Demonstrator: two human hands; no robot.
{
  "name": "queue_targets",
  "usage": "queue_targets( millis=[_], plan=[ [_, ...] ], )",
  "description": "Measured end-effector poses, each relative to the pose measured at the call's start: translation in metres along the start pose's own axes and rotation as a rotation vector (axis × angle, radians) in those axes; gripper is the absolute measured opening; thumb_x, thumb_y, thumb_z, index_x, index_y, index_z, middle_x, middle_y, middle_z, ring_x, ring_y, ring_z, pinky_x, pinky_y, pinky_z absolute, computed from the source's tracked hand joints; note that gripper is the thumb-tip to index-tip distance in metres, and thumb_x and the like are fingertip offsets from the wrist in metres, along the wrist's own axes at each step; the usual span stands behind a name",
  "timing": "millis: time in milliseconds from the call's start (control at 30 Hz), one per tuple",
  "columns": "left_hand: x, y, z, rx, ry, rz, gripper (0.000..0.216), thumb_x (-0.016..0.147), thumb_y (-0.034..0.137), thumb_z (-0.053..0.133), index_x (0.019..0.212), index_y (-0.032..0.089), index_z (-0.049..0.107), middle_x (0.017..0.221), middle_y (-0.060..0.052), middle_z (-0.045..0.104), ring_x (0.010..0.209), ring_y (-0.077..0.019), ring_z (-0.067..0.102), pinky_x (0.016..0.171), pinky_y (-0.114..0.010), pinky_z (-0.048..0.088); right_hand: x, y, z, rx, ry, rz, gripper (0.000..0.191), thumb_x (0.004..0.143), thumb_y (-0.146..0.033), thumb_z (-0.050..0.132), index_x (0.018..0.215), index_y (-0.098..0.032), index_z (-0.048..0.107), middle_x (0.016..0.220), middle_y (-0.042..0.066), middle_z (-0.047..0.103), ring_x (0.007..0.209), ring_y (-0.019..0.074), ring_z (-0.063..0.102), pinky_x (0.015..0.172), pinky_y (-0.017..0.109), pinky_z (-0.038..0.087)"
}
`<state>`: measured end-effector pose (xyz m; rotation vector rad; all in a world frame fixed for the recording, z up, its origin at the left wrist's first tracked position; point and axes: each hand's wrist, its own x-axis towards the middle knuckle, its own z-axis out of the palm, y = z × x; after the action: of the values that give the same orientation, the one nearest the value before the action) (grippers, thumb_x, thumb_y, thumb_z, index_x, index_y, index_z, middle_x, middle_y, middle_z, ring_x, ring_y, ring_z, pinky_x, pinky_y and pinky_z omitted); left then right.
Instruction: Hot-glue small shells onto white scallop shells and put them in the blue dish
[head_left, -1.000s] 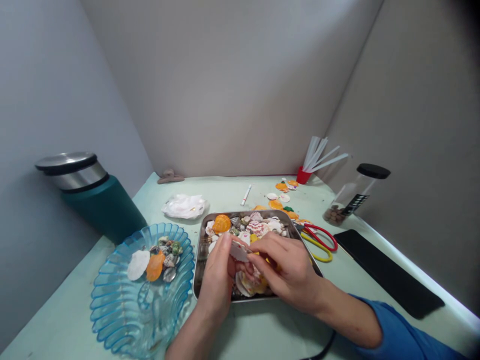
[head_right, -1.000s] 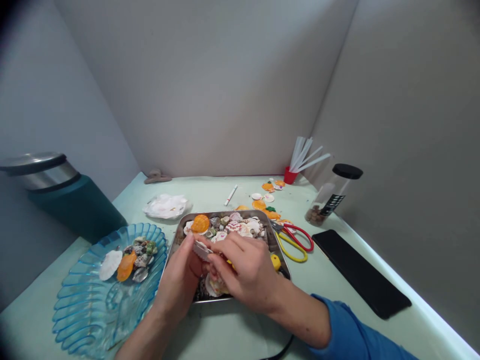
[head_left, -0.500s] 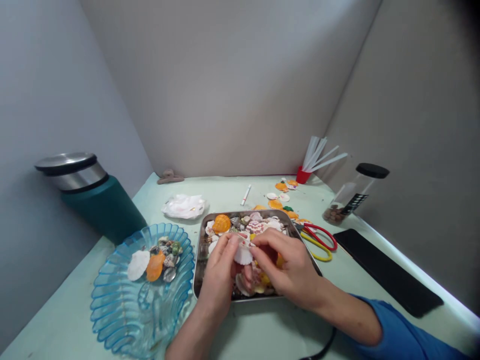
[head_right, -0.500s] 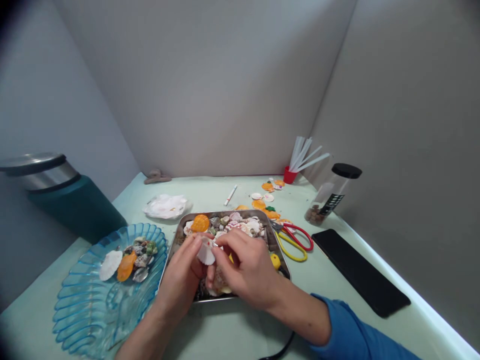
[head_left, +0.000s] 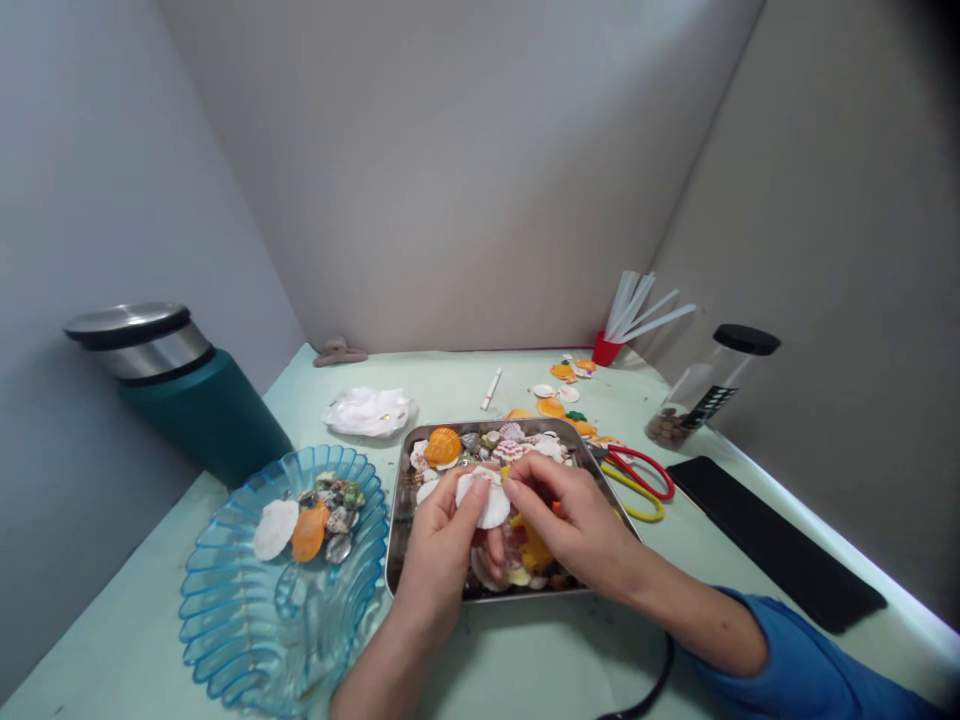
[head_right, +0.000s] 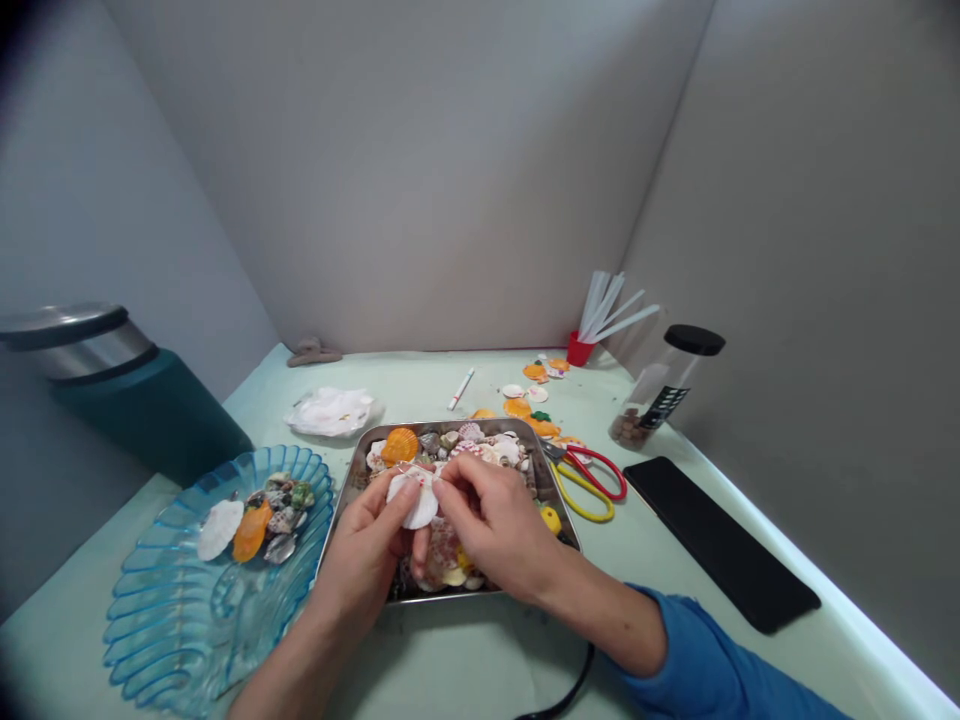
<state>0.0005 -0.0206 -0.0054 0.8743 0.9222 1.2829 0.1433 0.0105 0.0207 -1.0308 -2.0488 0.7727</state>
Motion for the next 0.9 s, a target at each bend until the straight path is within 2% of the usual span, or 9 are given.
queue_targets(
  millis=[133, 267, 433, 700, 900],
  plan=[
    [0.0003, 0.0026, 0.0019, -0.078, -0.023, -0.057, 0.04, 0.083, 0.041, 0.056, 0.113, 0.015, 0.049, 0.04, 0.004, 0.054, 0.032, -0.0105, 0.044, 0.036, -0.02, 0.04, -0.0012, 0.0014, 0.0, 0.048, -0.01, 0.001, 0.019, 0.093, -0.025, 0.045, 0.077, -0.018, 0.051, 0.068, -0.001, 0.054, 0.064, 0.0127, 0.049, 0.062, 0.024, 0.04],
    [0.0, 0.0035, 0.0036, -0.097, -0.065, -0.059, 0.03, 0.082, 0.04, 0.057, 0.097, 0.014, 0.054, 0.04, 0.003, 0.054, 0.032, -0.0099, 0.043, 0.035, -0.02, 0.039, -0.0011, 0.002, 0.0002, 0.077, -0.024, 0.015, 0.02, 0.093, -0.026, 0.045, 0.075, -0.019, 0.05, 0.065, -0.002, 0.052, 0.062, 0.0124, 0.048, 0.061, 0.024, 0.04],
    [-0.0001, -0.0001, 0.0035, -0.048, -0.052, -0.008, 0.023, 0.085, 0.039, 0.054, 0.081, 0.017, 0.051, 0.041, 0.003, 0.052, 0.034, -0.0095, 0.043, 0.036, -0.019, 0.038, -0.0003, 0.0005, 0.0001, 0.067, -0.042, 0.039, 0.02, 0.092, -0.026, 0.044, 0.074, -0.019, 0.049, 0.064, -0.003, 0.052, 0.061, 0.0121, 0.047, 0.059, 0.024, 0.039],
    [0.0006, -0.0051, -0.0003, 0.008, -0.042, 0.012, 0.024, 0.087, 0.041, 0.05, 0.079, 0.019, 0.049, 0.041, 0.005, 0.05, 0.035, -0.0091, 0.042, 0.038, -0.019, 0.037, 0.0001, 0.0003, -0.0014, 0.035, -0.06, 0.03, 0.024, 0.092, -0.024, 0.044, 0.069, -0.019, 0.046, 0.063, -0.003, 0.052, 0.061, 0.0123, 0.048, 0.059, 0.024, 0.038],
    [-0.0002, -0.0052, 0.0016, -0.019, -0.041, 0.01, 0.024, 0.085, 0.042, 0.053, 0.08, 0.019, 0.049, 0.043, 0.004, 0.052, 0.036, -0.0095, 0.043, 0.037, -0.019, 0.036, 0.0006, 0.0025, -0.0005, 0.076, -0.043, 0.042, 0.02, 0.093, -0.026, 0.044, 0.074, -0.02, 0.047, 0.06, -0.004, 0.054, 0.06, 0.0132, 0.05, 0.059, 0.024, 0.04]
  ],
)
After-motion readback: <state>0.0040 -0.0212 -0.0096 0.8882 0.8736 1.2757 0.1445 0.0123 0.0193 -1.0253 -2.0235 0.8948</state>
